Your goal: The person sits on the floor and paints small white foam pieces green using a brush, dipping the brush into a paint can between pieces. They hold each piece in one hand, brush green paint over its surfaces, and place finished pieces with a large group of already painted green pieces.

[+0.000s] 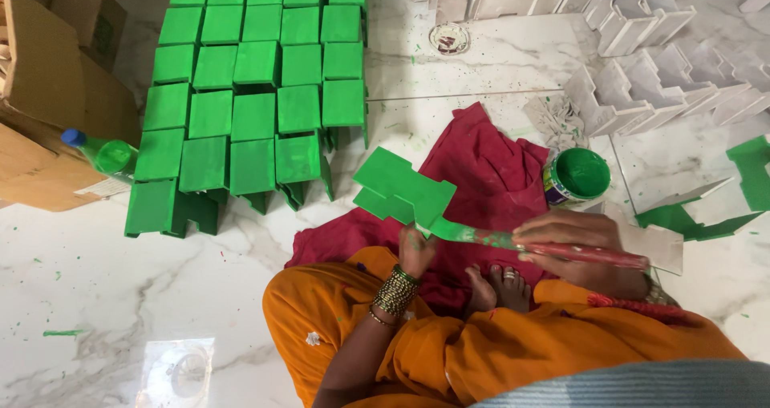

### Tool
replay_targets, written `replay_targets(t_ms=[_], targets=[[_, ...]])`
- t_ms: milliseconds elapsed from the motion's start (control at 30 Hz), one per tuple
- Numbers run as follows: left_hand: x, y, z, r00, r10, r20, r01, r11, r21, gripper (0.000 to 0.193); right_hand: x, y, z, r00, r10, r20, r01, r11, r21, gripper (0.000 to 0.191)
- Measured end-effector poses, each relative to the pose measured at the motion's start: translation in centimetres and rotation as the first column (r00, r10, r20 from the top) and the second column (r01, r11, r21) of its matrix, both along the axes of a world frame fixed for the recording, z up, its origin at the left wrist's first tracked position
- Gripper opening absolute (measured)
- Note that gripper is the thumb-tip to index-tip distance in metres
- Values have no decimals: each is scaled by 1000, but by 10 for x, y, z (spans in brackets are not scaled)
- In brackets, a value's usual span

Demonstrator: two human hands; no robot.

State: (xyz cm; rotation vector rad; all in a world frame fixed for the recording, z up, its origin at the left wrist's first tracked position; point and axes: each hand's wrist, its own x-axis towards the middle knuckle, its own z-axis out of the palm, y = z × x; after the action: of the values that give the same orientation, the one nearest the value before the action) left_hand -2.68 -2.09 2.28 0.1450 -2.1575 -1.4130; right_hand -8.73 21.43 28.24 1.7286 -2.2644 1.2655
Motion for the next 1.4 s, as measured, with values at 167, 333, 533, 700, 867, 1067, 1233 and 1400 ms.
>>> replay_targets(t_ms=[167,333,533,700,867,1067,1233,1400], targets=[[-1,3,0,999,8,-41,-7,1000,15,13,2,-2,2,1000,-8,-13,7,998,-55,33],[-1,1,-4,989,12,147,-3,998,-64,10,3,-16,-6,999,48,12,-46,995,-87,32],[-1,1,-1,996,17,84,-14,999,-42,10,5,-3,8,999,-25,45,27,999,-37,30],[1,5,2,999,21,-42,-23,998,-54,13,3,-17,0,997,72,-17,-73,996,-60,29],[0,-4,2,982,11,186,-19,999,41,9,4,-6,8,999,22,-41,-23,999,-26,26],[1,0,5,1000,6,8,-6,999,-40,16,2,-18,-3,995,71,-66,-79,991,-111,26],[1,-1,3,997,20,74,-12,995,-99,21,-4,-13,-2,984,168,-55,-169,986,-5,30],[-2,-2,0,988,34,150,-10,988,-156,9,3,-2,7,1000,-12,-11,12,1000,-19,29]])
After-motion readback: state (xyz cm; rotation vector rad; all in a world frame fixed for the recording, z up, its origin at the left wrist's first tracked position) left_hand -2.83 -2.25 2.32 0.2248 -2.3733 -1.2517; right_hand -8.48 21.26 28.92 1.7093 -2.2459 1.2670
